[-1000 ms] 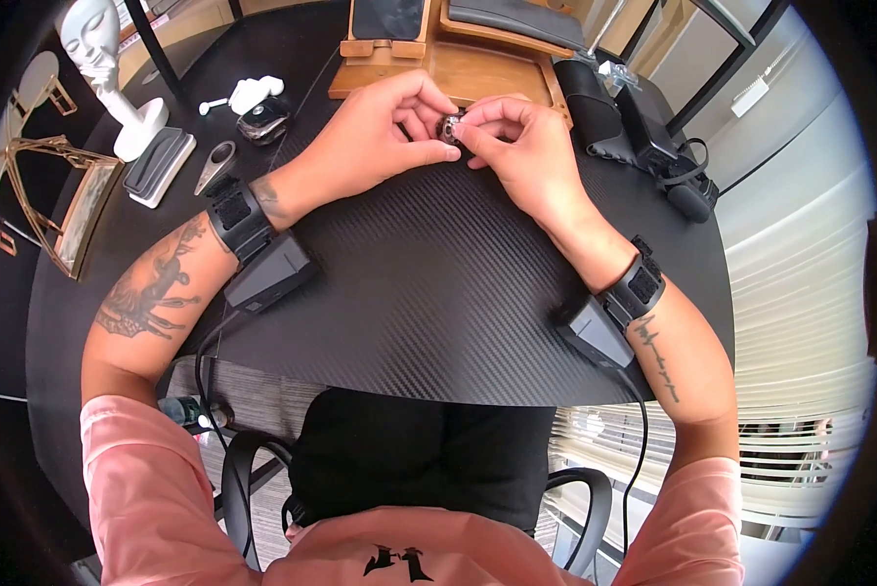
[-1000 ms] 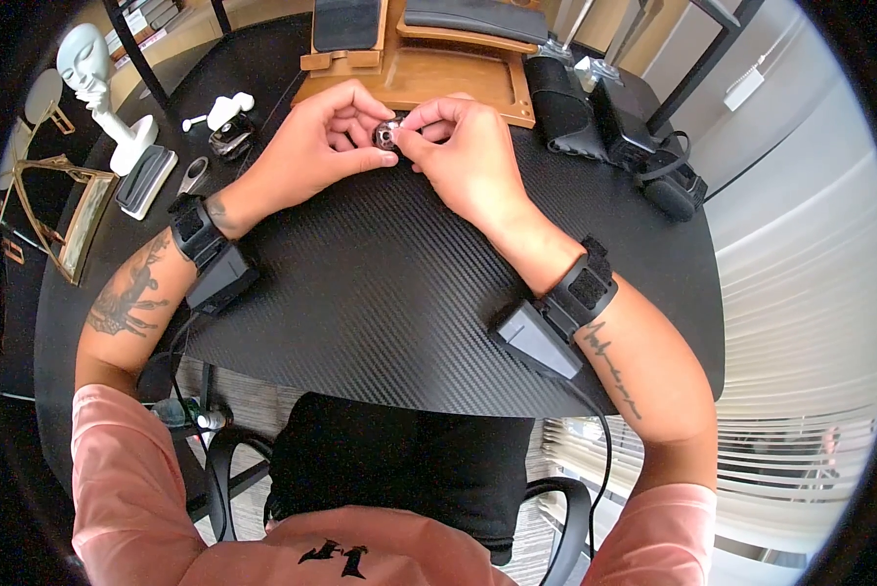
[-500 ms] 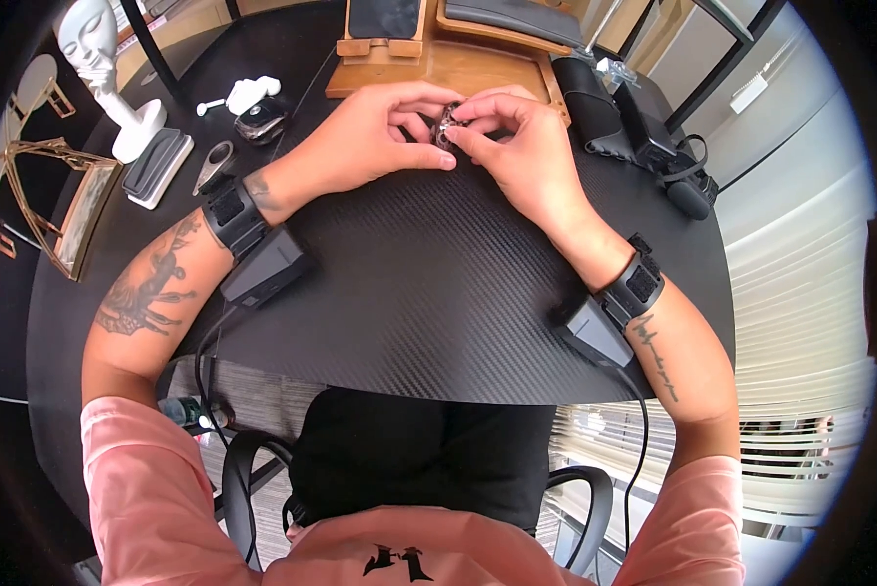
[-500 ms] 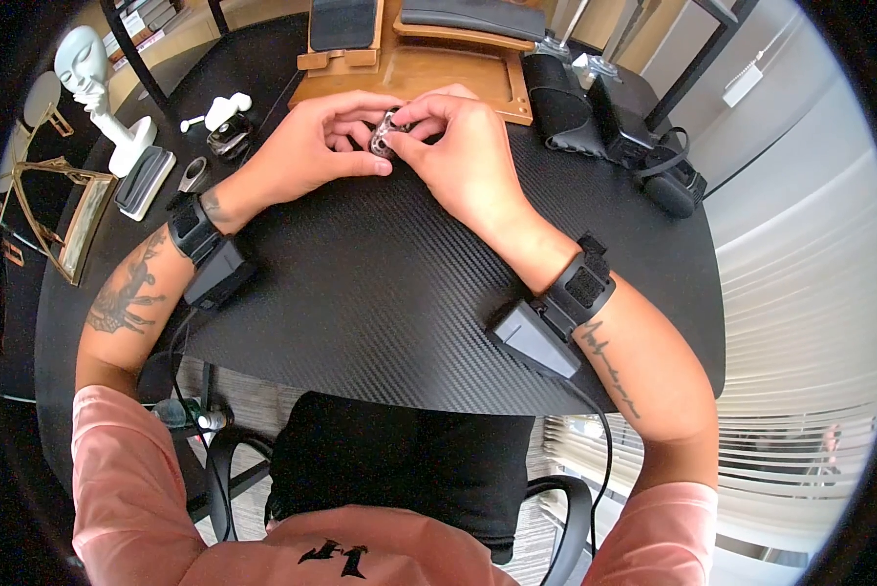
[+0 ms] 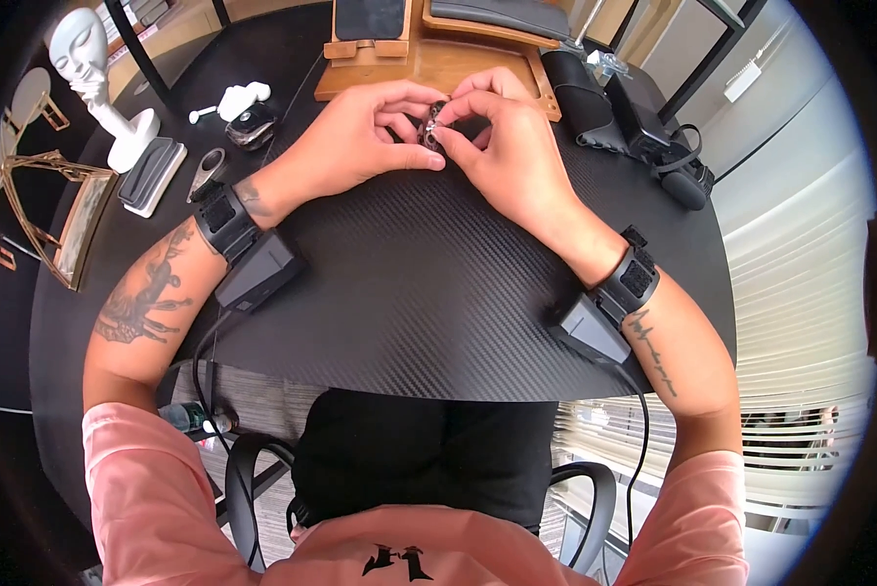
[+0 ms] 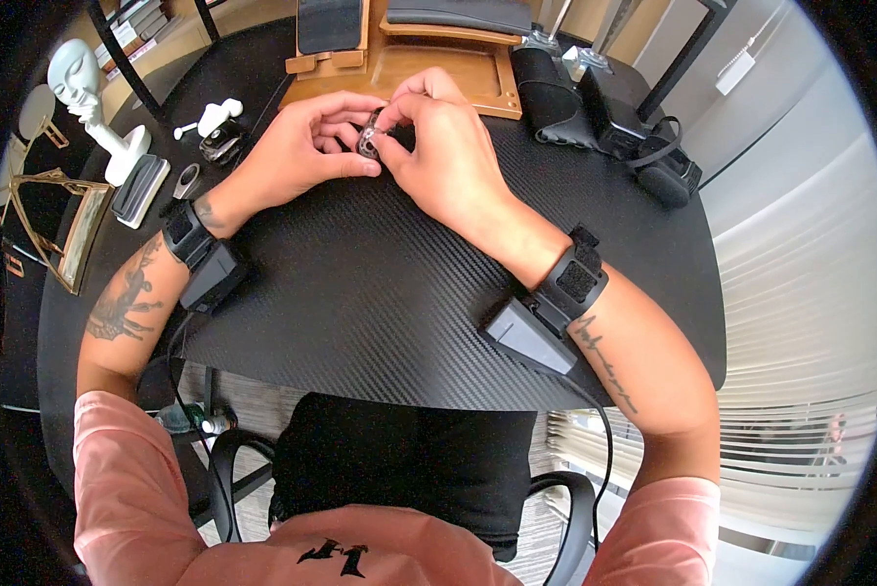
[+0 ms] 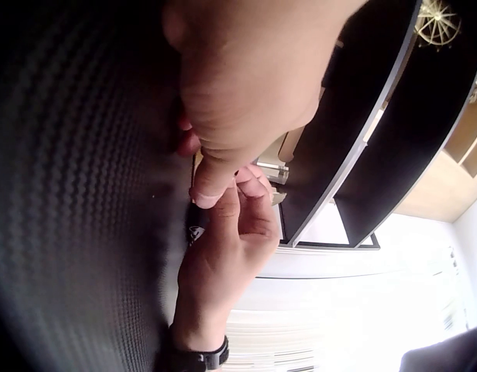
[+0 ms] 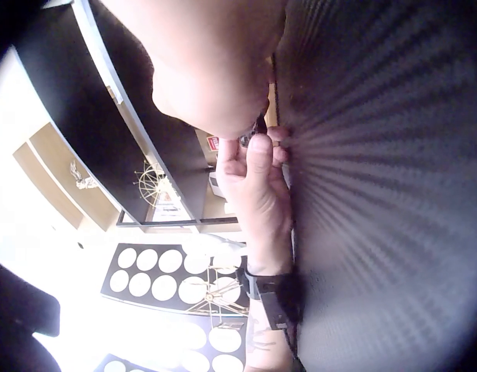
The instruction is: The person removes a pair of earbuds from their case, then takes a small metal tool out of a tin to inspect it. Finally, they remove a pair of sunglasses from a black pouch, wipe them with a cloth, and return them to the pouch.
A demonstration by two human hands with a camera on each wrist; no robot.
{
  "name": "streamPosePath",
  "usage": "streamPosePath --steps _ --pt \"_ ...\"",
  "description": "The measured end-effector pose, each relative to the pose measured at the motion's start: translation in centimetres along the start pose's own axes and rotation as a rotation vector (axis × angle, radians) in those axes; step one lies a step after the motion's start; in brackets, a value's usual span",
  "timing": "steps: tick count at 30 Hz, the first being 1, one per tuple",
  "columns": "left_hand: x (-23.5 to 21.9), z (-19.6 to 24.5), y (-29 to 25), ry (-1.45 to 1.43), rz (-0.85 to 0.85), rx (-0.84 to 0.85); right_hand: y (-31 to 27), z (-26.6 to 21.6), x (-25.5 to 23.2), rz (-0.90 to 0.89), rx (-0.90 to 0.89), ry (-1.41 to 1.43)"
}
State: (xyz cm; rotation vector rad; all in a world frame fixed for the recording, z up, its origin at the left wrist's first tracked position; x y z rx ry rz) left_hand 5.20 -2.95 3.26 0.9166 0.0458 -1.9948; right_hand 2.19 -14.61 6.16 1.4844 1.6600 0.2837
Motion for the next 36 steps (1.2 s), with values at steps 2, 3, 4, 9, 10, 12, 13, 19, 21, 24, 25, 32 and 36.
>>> streamPosePath --steps 2,3,4,9,10,12,13,19,21,24,25,32,36 --pt "0.11 -0.08 0.05 -0.004 -0.011 0.003 0.04 0.14 0.02 -0.005 -0.004 0.007" --pt "0.17 -0.12 0.02 -0.004 -0.015 0.003 0.01 0.12 0.09 -0.012 -0.011 0.014" --pt "0.14 -0.13 0.02 0.004 -0.016 0.004 0.0 0.07 0.04 -0.011 -0.011 0.013" --pt "0.13 0.0 0.19 -0.007 -0.022 0.012 0.1 0.34 -0.1 -0.007 0.035 0.015" --pt "0.22 -0.16 0.25 -0.013 -0.034 0.013 0.05 0.37 -0.07 -0.005 0.037 0.015" --pt "0.3 -0.24 0.28 -0.02 -0.045 0.017 0.08 0.5 -0.09 -0.001 0.046 0.025" --pt "0.27 -0.14 0.29 -0.025 -0.045 0.021 0.11 0.55 -0.06 -0.003 0.043 0.022" --pt "0.26 -0.57 0.28 -0.065 -0.031 0.02 0.01 0.59 -0.11 0.009 0.05 0.02" --pt "0.1 -0.59 0.32 -0.066 -0.022 0.017 0.09 0.42 -0.08 0.001 0.026 0.018" --pt "0.15 -0.68 0.35 -0.036 -0.036 0.014 0.12 0.15 -0.05 -0.013 -0.017 0.009" --pt "0.2 -0.7 0.42 -0.033 -0.039 0.016 0.09 0.24 -0.05 -0.011 -0.013 0.01" --pt "0.26 -0.13 0.25 -0.071 -0.046 0.007 0.28 0.33 0.04 -0.033 -0.029 0.039" --pt "0.17 -0.15 0.22 -0.043 -0.036 0.004 0.27 0.45 0.11 -0.055 0.026 0.068"
Point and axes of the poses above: each hand's wrist, its own y-axis towards the middle knuckle, its own x-axis out of the palm, z = x × y, the point moved 9 cm from there along y, towards the middle knuckle, and after that the axes turned 11 degrees about y, right-handed, at the moved point
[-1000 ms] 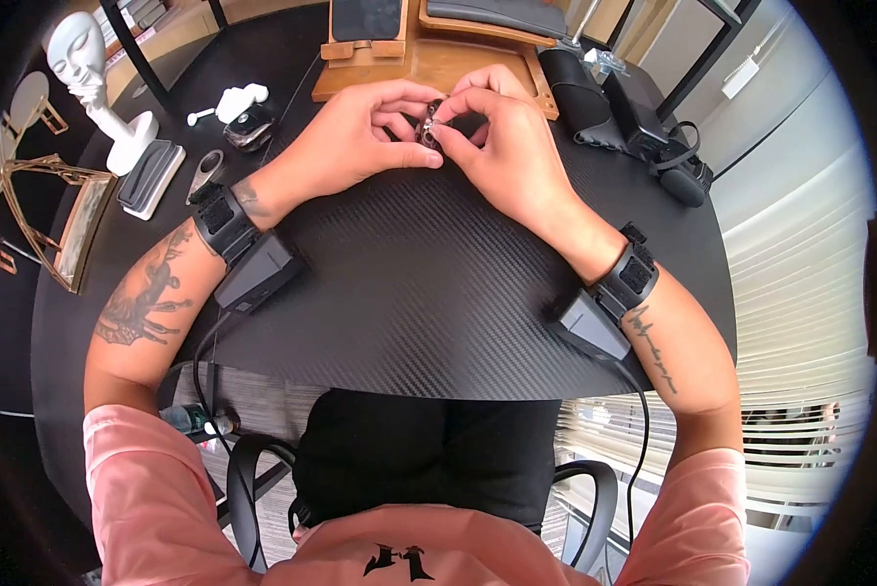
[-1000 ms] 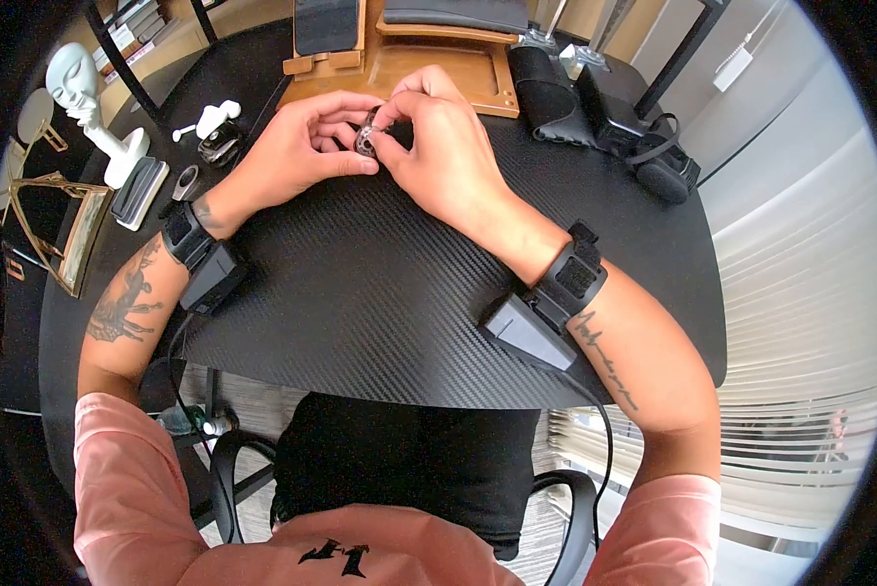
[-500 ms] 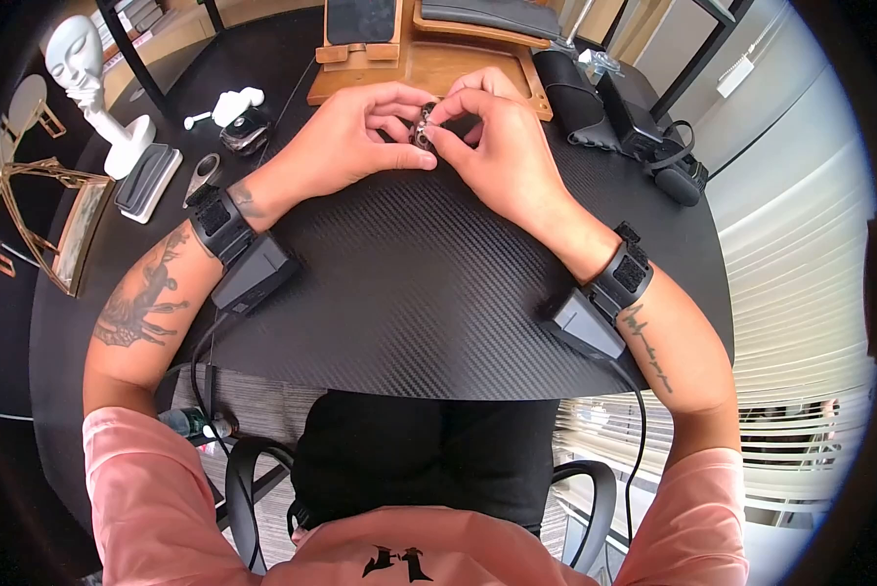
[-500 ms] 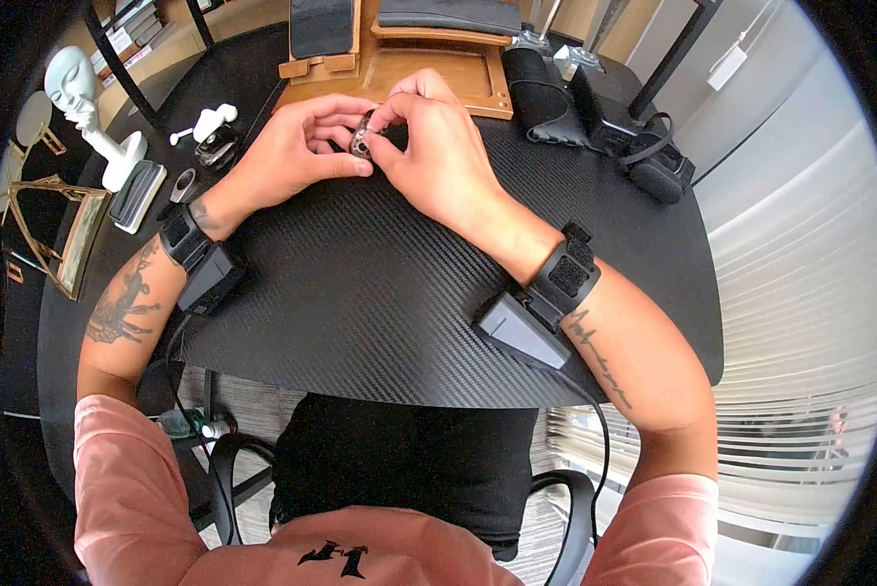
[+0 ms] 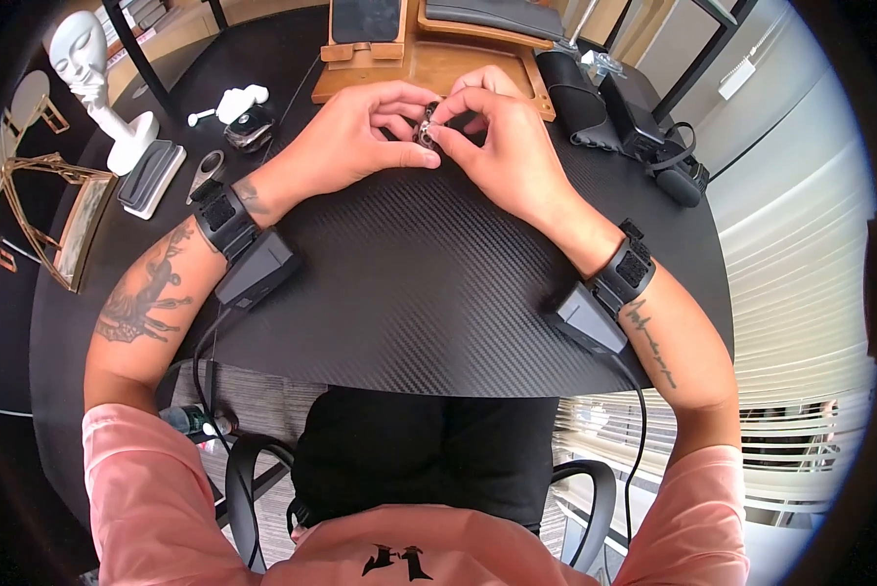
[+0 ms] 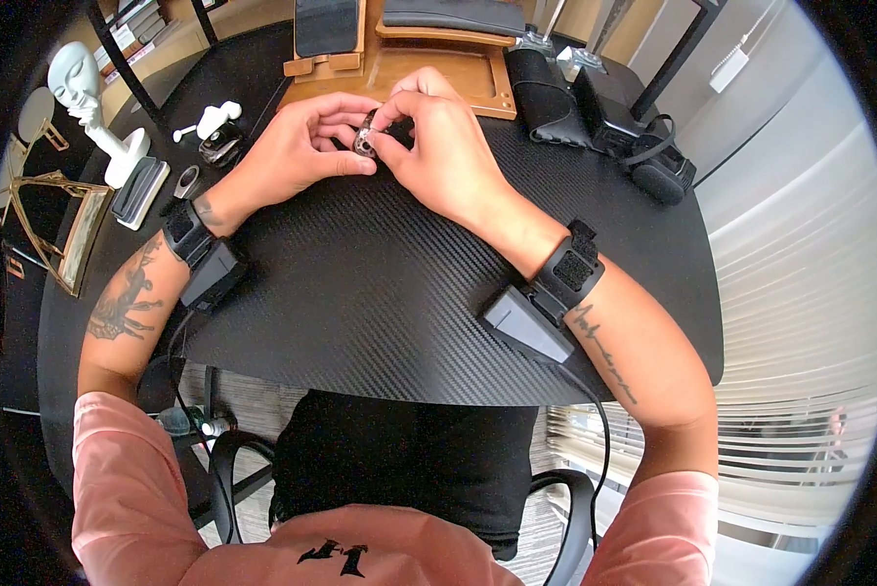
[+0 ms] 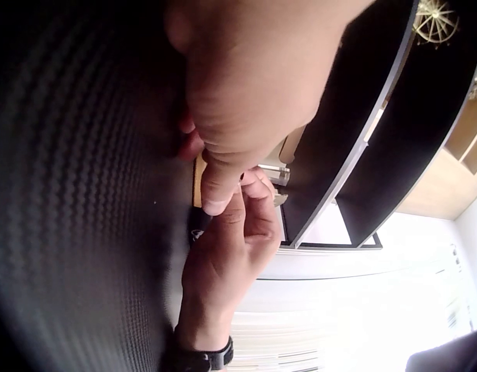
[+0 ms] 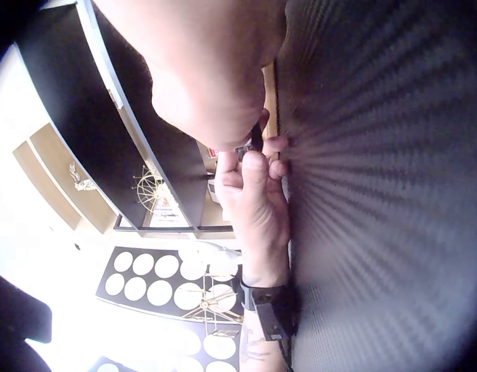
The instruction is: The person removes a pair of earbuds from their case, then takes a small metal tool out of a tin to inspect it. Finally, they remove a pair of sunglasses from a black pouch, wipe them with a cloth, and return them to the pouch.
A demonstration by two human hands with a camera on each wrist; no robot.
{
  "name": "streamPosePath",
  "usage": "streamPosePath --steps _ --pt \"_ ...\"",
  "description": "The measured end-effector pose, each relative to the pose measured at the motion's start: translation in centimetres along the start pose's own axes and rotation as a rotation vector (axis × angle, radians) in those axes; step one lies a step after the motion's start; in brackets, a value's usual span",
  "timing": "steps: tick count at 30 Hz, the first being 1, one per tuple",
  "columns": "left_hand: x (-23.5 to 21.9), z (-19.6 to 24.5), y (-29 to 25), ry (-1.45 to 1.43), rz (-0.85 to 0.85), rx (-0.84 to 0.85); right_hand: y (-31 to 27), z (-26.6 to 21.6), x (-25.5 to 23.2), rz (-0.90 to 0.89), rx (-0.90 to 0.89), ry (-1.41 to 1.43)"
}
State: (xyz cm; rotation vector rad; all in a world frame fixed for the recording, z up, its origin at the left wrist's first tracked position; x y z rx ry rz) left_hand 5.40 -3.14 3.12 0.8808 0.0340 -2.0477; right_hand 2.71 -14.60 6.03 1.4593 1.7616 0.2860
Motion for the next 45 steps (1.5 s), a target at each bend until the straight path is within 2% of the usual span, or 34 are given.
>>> streamPosePath --steps 7,18,22,24,45 --pt "-0.11 -0.28 0.02 -0.003 0.021 -0.008 0.16 -0.09 0.0 -0.012 -0.023 -0.001" --pt "-0.02 -0.32 -0.08 -0.023 0.015 -0.002 -0.14 0.54 0.11 -0.004 0.062 0.048" --pt "-0.08 -0.31 -0.02 0.003 0.01 -0.029 -0.03 0.48 0.05 0.007 0.027 0.044" --pt "-0.06 -0.52 -0.06 0.008 0.006 -0.032 -0.1 0.54 0.06 0.005 0.077 0.044" --pt "0.07 -0.35 -0.03 -0.094 -0.005 -0.002 -0.18 0.68 0.1 0.01 0.073 0.052"
Point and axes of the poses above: each hand's wrist, its own y-axis towards the middle knuckle, its own x-axis out of the palm, z = x × y, the point moved 9 cm from there along y, towards the middle knuckle, and after that the axes turned 11 degrees about y, right-handed, at the moved point
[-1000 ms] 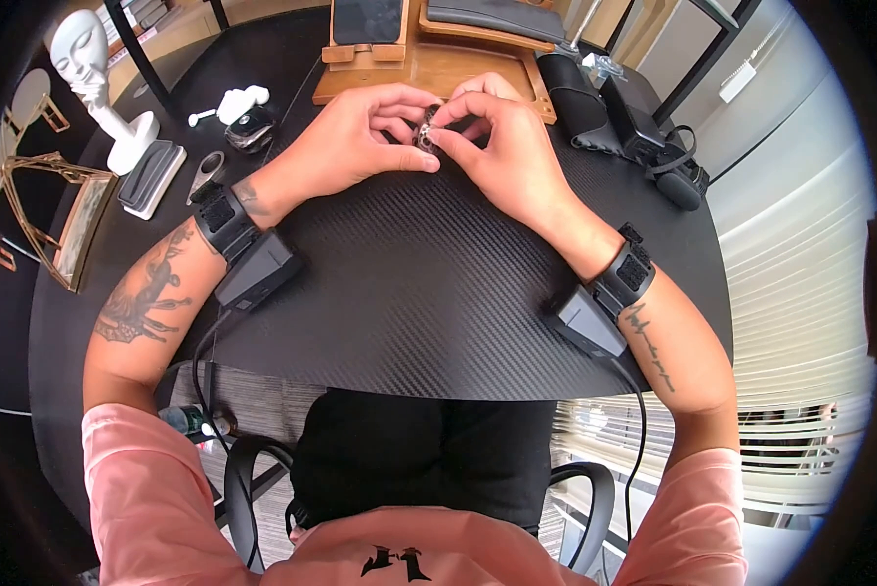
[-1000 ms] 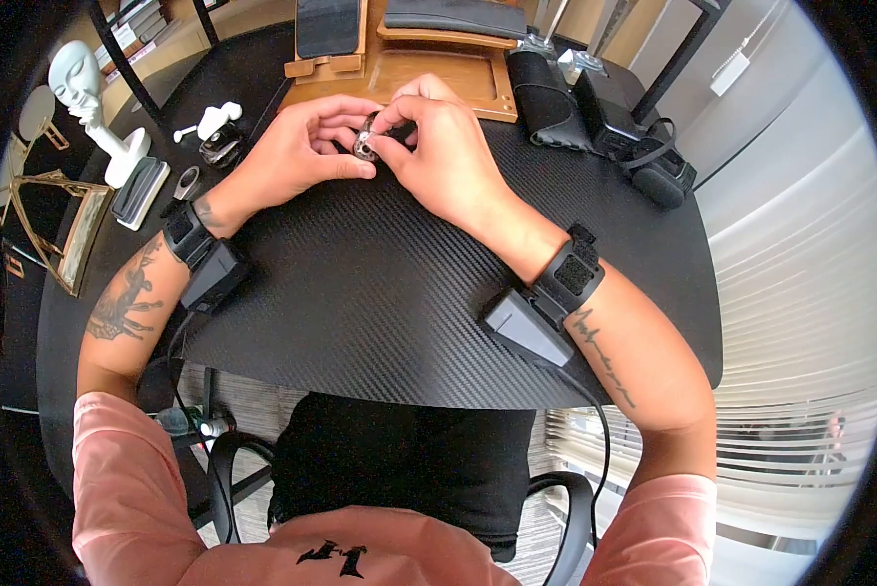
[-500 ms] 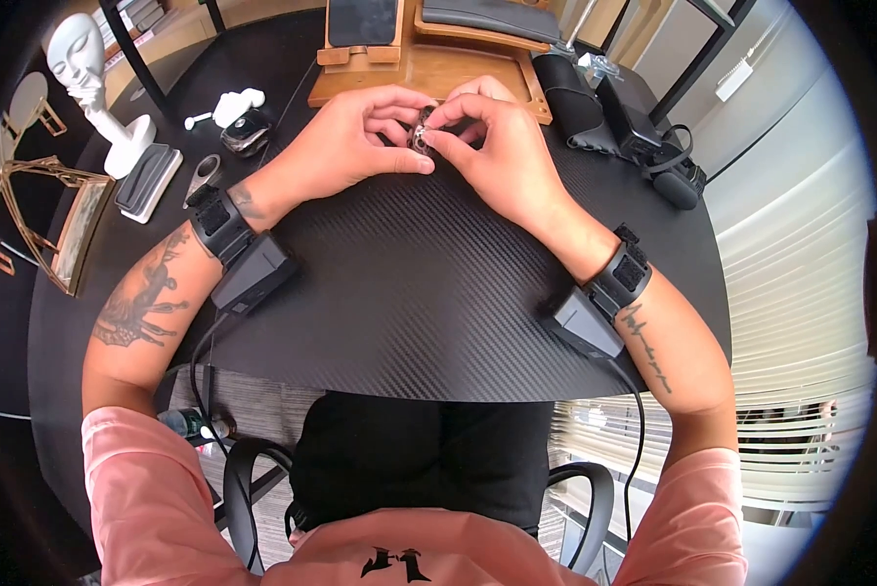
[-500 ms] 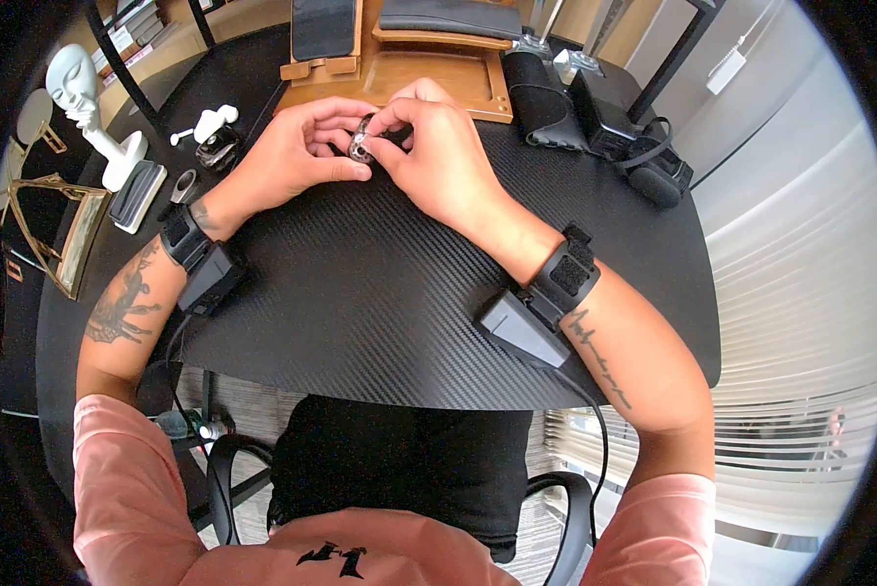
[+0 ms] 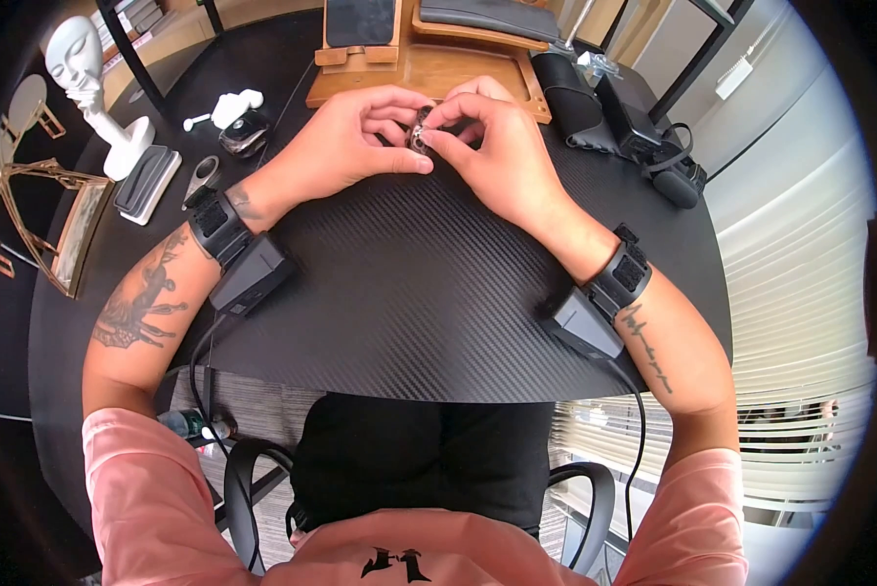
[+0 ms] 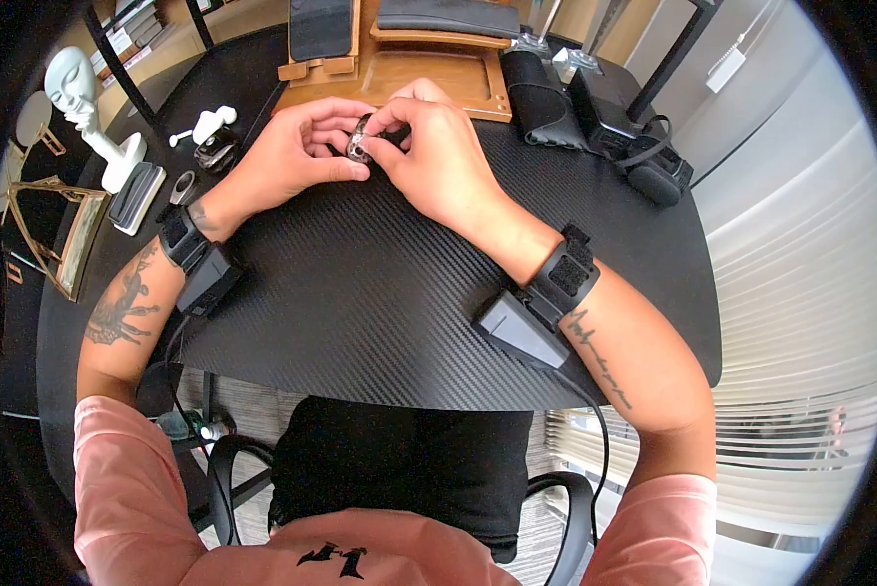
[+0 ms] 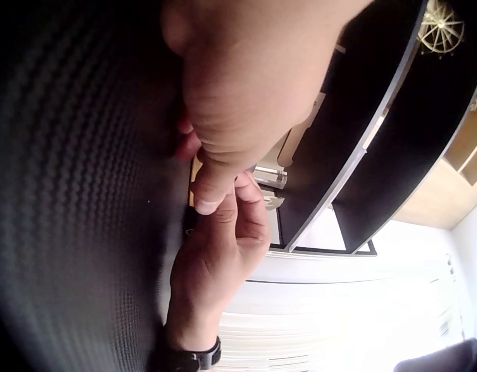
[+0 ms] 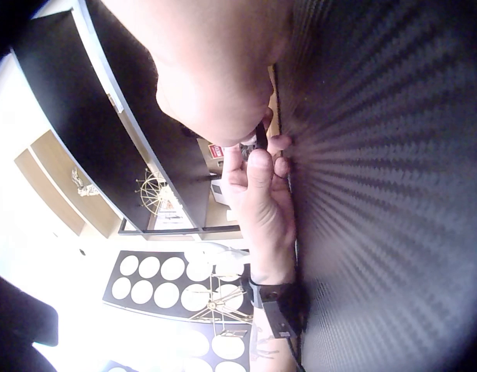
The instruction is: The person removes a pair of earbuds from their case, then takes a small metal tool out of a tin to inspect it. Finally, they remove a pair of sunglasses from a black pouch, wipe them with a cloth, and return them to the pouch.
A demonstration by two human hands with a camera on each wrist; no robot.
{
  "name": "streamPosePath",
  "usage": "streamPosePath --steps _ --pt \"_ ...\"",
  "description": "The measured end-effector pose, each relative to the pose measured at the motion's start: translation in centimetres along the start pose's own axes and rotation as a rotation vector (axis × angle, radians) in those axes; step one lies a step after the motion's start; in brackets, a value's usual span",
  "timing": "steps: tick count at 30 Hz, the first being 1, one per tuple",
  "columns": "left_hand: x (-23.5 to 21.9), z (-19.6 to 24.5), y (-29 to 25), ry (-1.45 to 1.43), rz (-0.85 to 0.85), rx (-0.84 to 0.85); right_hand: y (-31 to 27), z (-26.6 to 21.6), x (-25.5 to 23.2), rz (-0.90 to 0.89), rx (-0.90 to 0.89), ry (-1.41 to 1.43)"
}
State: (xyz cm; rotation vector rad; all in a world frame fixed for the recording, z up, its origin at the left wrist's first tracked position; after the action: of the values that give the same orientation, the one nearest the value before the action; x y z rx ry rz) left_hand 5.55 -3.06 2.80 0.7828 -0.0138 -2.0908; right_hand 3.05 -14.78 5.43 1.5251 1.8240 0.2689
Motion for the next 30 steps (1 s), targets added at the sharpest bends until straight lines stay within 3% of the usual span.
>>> streamPosePath --steps 30 --pt "0.19 -0.22 0.07 0.005 -0.028 -0.031 -0.04 0.29 0.08 -0.006 0.032 0.004"
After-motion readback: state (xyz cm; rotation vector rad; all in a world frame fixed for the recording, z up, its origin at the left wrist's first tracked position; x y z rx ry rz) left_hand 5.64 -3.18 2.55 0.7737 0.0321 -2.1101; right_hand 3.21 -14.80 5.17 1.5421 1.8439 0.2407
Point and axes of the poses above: each hand's wrist, its own y-axis towards the middle knuckle, its own x-axis out of the palm, z = x × y, the point moved 9 cm from there along y, towards the middle knuckle, and after that the axes turned 11 degrees about y, right-handed, at the moved point
